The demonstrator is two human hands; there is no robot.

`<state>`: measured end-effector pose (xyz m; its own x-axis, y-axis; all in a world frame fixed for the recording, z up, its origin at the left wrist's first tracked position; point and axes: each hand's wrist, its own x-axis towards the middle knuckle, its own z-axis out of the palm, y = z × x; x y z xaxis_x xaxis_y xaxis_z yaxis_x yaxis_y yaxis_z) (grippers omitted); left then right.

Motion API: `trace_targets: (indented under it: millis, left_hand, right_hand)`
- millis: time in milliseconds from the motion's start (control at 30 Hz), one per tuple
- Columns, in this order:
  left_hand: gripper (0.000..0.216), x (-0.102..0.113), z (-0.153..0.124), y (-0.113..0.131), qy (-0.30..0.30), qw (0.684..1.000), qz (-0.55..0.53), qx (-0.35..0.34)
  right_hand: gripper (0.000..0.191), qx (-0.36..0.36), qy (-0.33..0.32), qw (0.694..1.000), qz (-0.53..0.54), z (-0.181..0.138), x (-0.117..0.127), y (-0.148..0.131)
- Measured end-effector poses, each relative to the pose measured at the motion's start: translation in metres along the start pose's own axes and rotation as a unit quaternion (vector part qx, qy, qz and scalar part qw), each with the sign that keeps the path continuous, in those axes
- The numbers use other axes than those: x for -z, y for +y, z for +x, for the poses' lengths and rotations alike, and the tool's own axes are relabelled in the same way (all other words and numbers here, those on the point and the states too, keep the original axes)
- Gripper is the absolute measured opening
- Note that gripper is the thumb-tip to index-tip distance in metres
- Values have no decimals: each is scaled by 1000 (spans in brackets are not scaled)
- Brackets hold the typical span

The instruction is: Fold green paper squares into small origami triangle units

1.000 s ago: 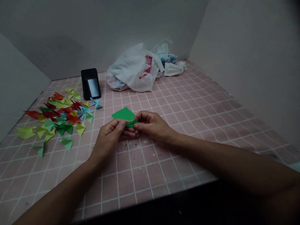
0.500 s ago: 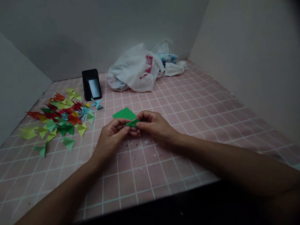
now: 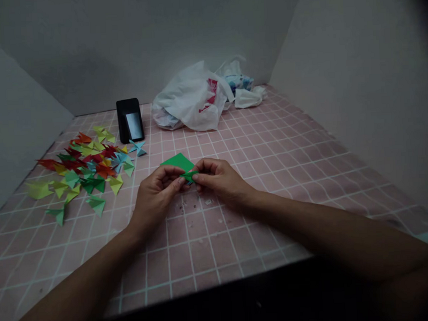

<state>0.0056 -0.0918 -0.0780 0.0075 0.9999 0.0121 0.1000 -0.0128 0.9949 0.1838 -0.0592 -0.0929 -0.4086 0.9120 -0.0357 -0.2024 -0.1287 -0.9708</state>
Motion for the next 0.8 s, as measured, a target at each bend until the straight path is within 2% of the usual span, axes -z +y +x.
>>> trace_targets:
  millis: [267, 400, 633, 800]
  left_hand:
    - [10, 2, 2, -1, 4, 1000, 5, 2]
    - [13, 2, 2, -1, -2, 1000, -1, 9]
    - [18, 1, 3, -1, 12, 998, -29, 54]
    - [25, 0, 3, -2, 7, 989, -94, 112]
  right_hand:
    - [10, -7, -11, 1000, -14, -1, 0, 1]
    - [8, -5, -5, 999, -33, 1, 1, 2]
    - [7, 10, -13, 999, -39, 1, 2, 3]
    - [8, 31, -19, 998, -53, 2, 3, 4]
